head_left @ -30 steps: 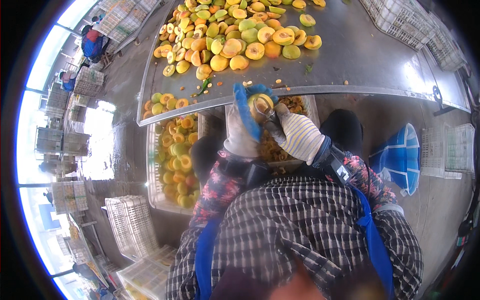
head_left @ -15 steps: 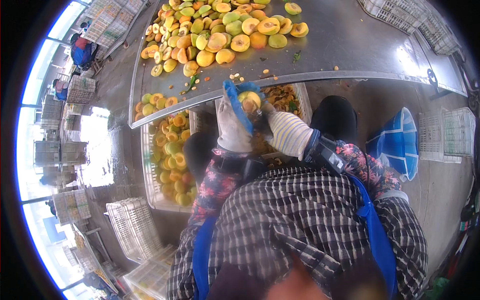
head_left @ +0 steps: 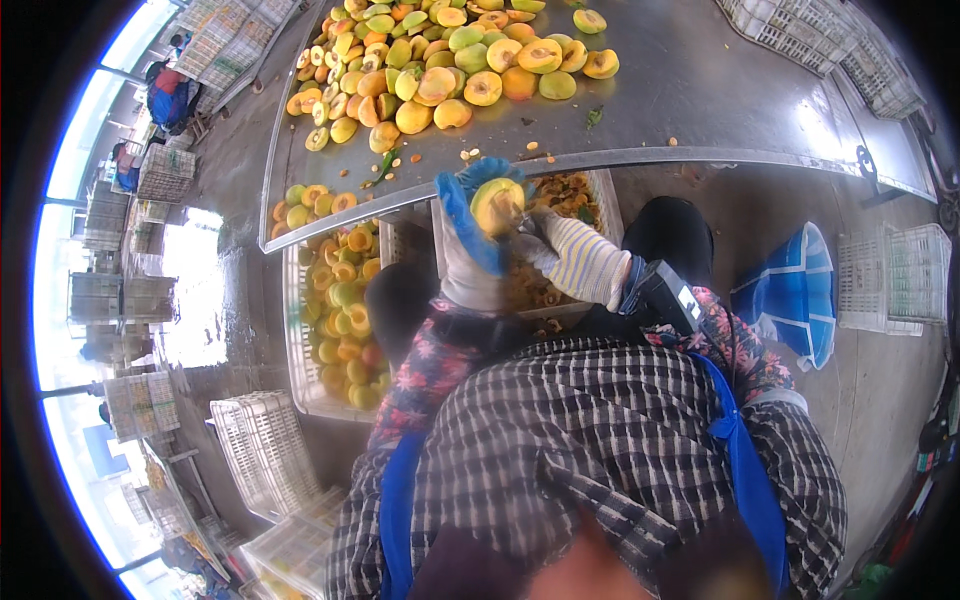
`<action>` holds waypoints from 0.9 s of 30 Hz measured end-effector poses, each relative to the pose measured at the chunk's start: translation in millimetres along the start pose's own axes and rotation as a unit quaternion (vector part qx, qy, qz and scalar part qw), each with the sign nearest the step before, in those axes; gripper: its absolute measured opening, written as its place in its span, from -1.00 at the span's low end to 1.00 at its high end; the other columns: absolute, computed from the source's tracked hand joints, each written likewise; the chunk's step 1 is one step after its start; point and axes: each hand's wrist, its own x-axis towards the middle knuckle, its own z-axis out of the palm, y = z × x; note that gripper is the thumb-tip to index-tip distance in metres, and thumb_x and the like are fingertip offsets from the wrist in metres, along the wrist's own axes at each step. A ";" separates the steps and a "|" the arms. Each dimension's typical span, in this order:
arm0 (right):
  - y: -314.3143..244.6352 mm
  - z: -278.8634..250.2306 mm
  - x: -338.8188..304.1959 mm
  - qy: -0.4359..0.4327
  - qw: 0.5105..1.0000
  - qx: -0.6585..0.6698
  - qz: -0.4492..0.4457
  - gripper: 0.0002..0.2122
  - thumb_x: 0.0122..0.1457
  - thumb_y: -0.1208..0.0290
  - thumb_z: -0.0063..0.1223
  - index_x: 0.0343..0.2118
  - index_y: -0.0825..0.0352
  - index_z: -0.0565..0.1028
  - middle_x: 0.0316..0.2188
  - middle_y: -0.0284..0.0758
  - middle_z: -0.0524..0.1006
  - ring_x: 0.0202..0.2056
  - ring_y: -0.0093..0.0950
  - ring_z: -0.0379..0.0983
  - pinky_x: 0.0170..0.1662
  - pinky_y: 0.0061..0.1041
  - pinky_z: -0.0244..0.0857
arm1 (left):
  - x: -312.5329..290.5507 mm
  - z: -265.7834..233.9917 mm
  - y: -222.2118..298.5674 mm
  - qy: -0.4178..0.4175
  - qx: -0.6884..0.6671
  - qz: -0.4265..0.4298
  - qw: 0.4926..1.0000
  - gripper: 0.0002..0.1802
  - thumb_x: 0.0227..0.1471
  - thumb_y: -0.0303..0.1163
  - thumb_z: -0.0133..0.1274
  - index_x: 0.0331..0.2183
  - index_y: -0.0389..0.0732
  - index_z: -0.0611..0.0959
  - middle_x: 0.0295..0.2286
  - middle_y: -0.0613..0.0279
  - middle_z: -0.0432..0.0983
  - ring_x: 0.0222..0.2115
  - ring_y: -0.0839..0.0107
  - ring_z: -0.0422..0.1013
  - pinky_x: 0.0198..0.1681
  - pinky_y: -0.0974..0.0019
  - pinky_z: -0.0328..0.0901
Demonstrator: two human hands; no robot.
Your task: The person is pitting and slicing peaches using a handheld pitting tool at a large processing table.
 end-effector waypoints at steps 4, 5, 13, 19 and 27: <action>30.0 10.9 0.9 -0.006 1.000 0.019 -0.011 -0.69 0.18 0.31 -0.13 -0.12 0.43 0.29 -0.37 0.01 0.47 -0.29 -0.07 0.42 -0.24 -0.27 0.28 | -0.6 -1.0 -2.9 0.012 -0.230 -0.176 0.957 -0.46 0.21 -0.02 -0.36 -0.19 -0.36 0.40 -0.33 0.03 0.49 -0.33 0.23 0.47 -0.17 0.26 0.36; 47.9 9.9 0.7 -0.028 0.998 0.054 0.007 -0.69 0.18 0.31 -0.14 -0.11 0.43 0.28 -0.36 0.01 0.47 -0.28 -0.08 0.41 -0.22 -0.27 0.28 | 5.0 -3.7 0.7 -0.040 -0.198 -0.135 0.970 -0.46 0.21 -0.02 -0.35 -0.23 -0.36 0.43 -0.36 0.03 0.49 -0.35 0.21 0.47 -0.20 0.25 0.37; 11.6 10.5 -2.2 -0.019 0.987 0.157 -0.021 -0.73 0.21 0.32 -0.19 -0.14 0.41 0.34 -0.32 -0.02 0.47 -0.26 -0.13 0.41 -0.19 -0.32 0.27 | -0.1 5.2 -18.4 -0.012 -0.276 -0.204 0.939 -0.44 0.15 0.01 -0.22 -0.33 -0.38 0.51 -0.43 -0.02 0.51 -0.45 0.19 0.47 -0.30 0.25 0.38; 19.3 12.7 -5.2 -0.003 0.992 0.096 -0.081 -0.67 0.23 0.17 -0.20 -0.19 0.37 0.38 -0.44 -0.24 0.49 -0.44 -0.33 0.44 -0.34 -0.37 0.32 | 11.7 -4.5 -14.0 -0.105 -0.380 -0.402 0.826 -0.41 0.21 0.00 -0.39 -0.22 -0.39 0.45 -0.48 0.09 0.50 -0.43 0.34 0.47 -0.27 0.34 0.37; -18.1 -4.4 -11.7 -0.133 0.766 0.532 0.335 -0.69 0.19 0.02 -0.15 -0.40 0.21 0.36 -0.74 -0.52 0.23 -0.81 -0.67 0.08 -0.76 -0.67 -0.05 | 2.5 6.6 -17.6 0.005 -0.409 -0.283 0.868 -0.47 0.18 -0.01 -0.27 -0.30 -0.36 0.46 -0.43 0.00 0.48 -0.44 0.18 0.47 -0.31 0.14 0.42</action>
